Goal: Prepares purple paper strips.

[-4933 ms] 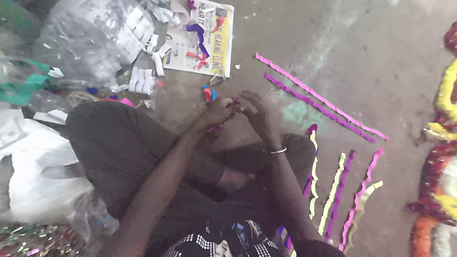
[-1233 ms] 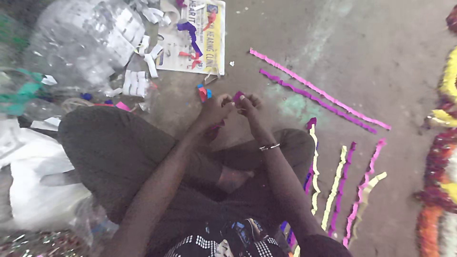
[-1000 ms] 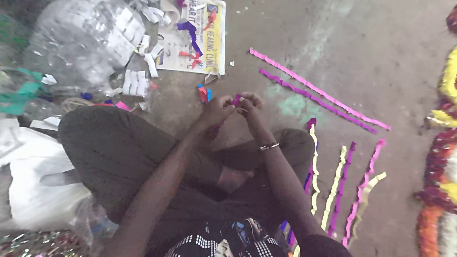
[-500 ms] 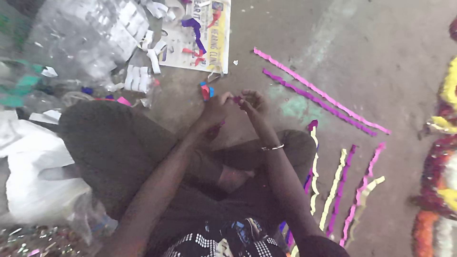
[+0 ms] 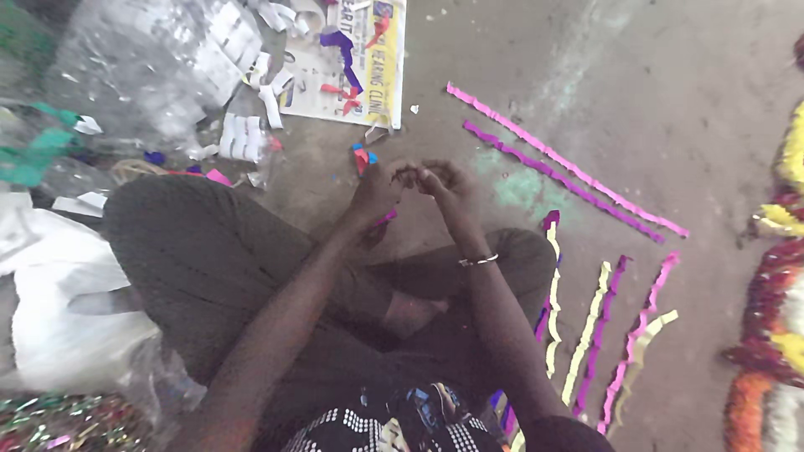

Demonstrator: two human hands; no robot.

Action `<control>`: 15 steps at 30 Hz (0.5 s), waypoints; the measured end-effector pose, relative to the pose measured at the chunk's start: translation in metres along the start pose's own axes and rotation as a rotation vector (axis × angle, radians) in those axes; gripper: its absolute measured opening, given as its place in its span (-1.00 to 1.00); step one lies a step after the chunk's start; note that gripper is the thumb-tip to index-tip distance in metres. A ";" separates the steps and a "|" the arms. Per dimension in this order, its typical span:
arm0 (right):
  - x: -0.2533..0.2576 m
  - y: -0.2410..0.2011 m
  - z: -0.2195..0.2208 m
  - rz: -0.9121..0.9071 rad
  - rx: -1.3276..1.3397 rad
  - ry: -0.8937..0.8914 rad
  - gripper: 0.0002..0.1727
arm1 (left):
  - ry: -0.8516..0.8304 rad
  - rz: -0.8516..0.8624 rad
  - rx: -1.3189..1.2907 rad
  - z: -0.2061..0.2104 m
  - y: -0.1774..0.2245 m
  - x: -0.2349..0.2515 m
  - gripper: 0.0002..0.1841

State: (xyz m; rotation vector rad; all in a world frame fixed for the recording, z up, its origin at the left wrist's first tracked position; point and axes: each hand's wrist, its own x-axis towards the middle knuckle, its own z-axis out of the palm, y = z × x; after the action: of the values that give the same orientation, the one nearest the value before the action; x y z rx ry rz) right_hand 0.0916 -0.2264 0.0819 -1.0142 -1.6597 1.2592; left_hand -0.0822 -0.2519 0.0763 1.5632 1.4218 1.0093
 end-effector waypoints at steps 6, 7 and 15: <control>0.001 0.001 0.002 0.022 -0.119 -0.026 -0.71 | 0.033 0.034 0.095 0.003 -0.003 0.002 -0.75; 0.001 0.003 0.001 0.015 -0.141 -0.015 -0.73 | 0.034 0.034 0.107 0.003 -0.003 0.001 -0.74; 0.001 0.001 0.002 -0.013 -0.092 0.107 -0.82 | 0.052 0.056 0.185 0.002 -0.004 0.001 -0.65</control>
State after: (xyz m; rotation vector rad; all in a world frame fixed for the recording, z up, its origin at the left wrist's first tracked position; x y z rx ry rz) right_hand 0.0894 -0.2255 0.0805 -1.1054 -1.6513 1.1095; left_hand -0.0817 -0.2504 0.0720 1.7286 1.5518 0.9801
